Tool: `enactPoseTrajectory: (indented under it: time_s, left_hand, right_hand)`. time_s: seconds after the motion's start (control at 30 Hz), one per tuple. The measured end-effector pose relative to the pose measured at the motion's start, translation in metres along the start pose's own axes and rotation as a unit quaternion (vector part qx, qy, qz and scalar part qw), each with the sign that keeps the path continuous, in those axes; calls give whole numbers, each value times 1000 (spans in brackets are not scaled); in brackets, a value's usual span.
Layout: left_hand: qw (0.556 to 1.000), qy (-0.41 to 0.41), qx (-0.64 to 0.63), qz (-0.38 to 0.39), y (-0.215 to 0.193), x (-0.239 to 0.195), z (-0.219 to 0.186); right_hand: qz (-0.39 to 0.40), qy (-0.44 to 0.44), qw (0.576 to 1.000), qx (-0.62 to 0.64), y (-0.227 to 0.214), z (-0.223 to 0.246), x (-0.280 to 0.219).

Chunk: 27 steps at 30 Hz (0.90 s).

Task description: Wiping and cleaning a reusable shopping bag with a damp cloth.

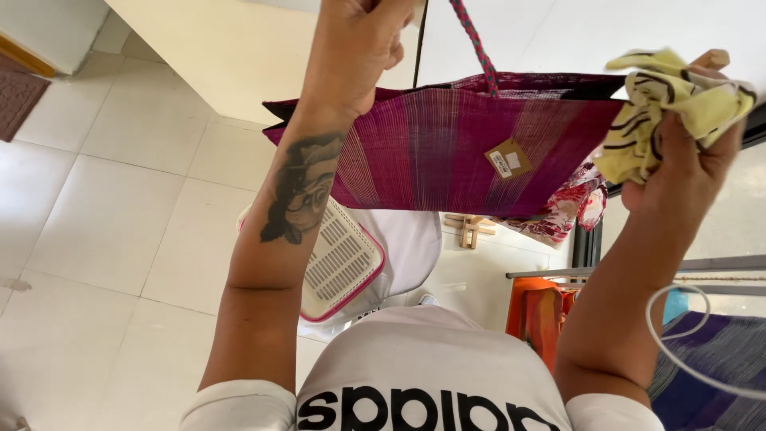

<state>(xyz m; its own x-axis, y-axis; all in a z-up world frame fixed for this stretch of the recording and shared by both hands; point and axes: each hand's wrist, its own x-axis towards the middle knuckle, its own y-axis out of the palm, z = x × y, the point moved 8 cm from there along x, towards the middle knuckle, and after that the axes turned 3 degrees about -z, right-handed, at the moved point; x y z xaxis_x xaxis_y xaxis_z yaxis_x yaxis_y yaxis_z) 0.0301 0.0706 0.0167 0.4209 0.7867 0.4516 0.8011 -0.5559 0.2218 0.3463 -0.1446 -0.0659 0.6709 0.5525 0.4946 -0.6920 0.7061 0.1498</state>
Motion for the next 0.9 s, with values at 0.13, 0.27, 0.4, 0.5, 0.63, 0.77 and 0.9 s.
enactPoseTrajectory:
  time_s: [0.13, 0.27, 0.4, 0.5, 0.63, 0.77, 0.9]
  left_hand:
    - [999, -5, 13, -31, -10, 2, 5]
    - [996, 42, 70, -40, -20, 1, -7]
    - [949, 195, 234, -86, -25, -9, -29]
    - [674, 221, 675, -203, -19, -27, -20]
    - [633, 184, 752, -8, 49, -37, 0]
    - [700, 262, 660, 74, 79, -50, 20]
    - [782, 158, 592, 111, 74, -54, 23]
  right_hand:
    - [182, 89, 962, 183, 34, -23, 3]
    - [238, 113, 949, 172, 58, -28, 3]
    - [291, -39, 956, 13, 91, -1, 3]
    - [264, -81, 961, -8, 107, 14, -4]
    - [280, -114, 953, -23, 125, 26, -10]
    - [289, -131, 947, -46, 142, 45, -17]
    - [283, -129, 949, -51, 151, 52, -23]
